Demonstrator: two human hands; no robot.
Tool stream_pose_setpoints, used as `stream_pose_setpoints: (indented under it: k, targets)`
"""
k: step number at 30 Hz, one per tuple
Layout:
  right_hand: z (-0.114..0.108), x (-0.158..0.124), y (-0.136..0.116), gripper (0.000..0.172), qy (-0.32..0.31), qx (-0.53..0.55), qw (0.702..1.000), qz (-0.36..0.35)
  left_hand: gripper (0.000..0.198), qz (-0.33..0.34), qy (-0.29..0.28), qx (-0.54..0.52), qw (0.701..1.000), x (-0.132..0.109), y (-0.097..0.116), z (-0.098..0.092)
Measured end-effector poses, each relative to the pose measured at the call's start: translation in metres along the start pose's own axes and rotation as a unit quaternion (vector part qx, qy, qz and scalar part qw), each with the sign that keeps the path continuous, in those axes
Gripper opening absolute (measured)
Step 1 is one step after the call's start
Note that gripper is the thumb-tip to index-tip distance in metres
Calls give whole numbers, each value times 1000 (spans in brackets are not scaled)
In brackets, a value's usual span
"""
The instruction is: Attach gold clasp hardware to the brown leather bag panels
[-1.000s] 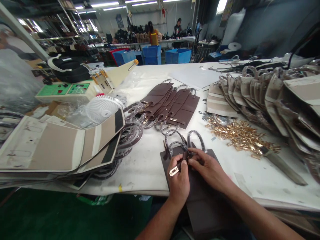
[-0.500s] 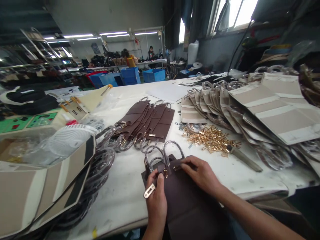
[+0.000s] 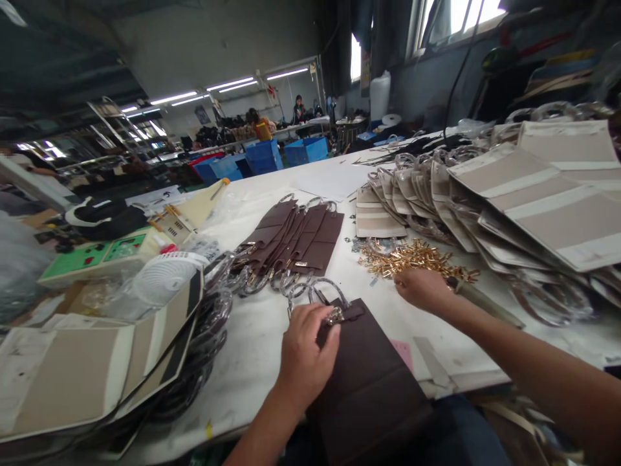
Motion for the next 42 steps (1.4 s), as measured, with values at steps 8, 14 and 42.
stream_pose_setpoints:
  k: [8, 14, 42]
  targets:
    - [28, -54, -39, 25, 12, 84, 994, -75, 24, 27, -282, 187, 941, 27, -11, 85]
    - [27, -49, -38, 10, 34, 75, 994, -65, 6, -45, -302, 141, 942, 37, -26, 90]
    - [52, -51, -63, 32, 79, 491, 866, 54, 28, -93, -243, 106, 960, 38, -29, 104]
Point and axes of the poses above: each hand's wrist, its own x-axis towards the middle knuckle, its own z-axis out of the palm, y = z × x, the point moved 9 cm from there along x, towards the middle knuckle, and after that the axes turned 5 degrees about -z, right-handed, at the moved point
